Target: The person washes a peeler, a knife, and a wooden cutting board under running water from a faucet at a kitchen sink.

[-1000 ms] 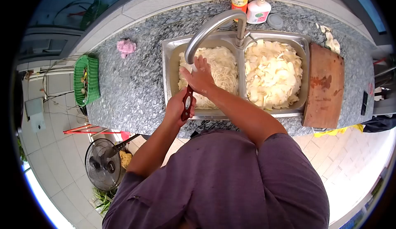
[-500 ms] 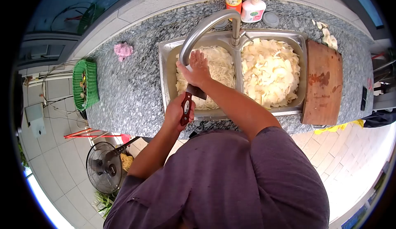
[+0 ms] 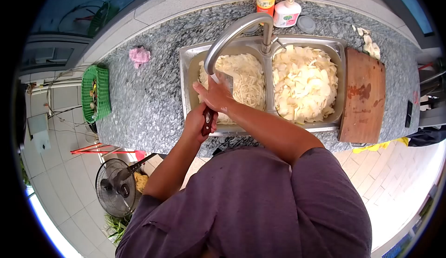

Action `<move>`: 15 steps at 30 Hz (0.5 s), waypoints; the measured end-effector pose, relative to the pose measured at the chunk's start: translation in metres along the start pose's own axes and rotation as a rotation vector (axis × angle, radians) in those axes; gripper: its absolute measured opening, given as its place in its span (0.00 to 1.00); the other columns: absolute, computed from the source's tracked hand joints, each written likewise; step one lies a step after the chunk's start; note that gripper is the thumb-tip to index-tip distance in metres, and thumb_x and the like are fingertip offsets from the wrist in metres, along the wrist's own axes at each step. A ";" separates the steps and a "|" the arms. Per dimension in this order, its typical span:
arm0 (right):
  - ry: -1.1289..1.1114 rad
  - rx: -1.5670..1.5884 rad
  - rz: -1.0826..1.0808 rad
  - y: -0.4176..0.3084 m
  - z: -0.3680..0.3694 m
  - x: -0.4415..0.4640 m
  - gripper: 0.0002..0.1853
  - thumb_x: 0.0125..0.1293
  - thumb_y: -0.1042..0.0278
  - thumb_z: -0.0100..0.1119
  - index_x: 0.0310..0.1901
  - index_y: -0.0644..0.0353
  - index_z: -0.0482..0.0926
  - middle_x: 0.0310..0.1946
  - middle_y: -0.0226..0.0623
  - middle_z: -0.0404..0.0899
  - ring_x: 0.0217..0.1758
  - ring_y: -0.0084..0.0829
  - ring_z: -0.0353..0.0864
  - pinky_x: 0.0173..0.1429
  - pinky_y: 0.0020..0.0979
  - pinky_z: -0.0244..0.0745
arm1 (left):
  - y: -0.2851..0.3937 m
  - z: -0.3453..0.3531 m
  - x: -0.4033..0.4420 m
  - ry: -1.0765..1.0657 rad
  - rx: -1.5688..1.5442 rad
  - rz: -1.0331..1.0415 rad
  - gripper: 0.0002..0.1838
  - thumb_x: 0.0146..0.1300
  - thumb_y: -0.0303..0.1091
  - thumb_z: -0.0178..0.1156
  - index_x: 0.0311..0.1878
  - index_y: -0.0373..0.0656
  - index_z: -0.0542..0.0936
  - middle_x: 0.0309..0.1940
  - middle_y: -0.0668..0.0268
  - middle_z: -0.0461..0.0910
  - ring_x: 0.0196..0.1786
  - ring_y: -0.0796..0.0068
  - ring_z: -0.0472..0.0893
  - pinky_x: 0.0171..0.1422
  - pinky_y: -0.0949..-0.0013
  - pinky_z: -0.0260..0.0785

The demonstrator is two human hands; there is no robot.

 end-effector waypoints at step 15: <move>0.224 -0.005 -0.075 0.028 -0.005 0.018 0.52 0.71 0.29 0.43 0.77 0.73 0.48 0.79 0.65 0.41 0.83 0.61 0.37 0.83 0.52 0.35 | -0.002 0.003 -0.015 -0.003 0.001 0.008 0.20 0.80 0.48 0.41 0.41 0.41 0.74 0.23 0.63 0.77 0.14 0.71 0.74 0.15 0.69 0.68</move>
Point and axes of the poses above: each hand's wrist, its own x-axis towards the middle knuckle, its own z-axis out of the palm, y = z × x, the point moved 6 cm from there along x, towards the middle knuckle
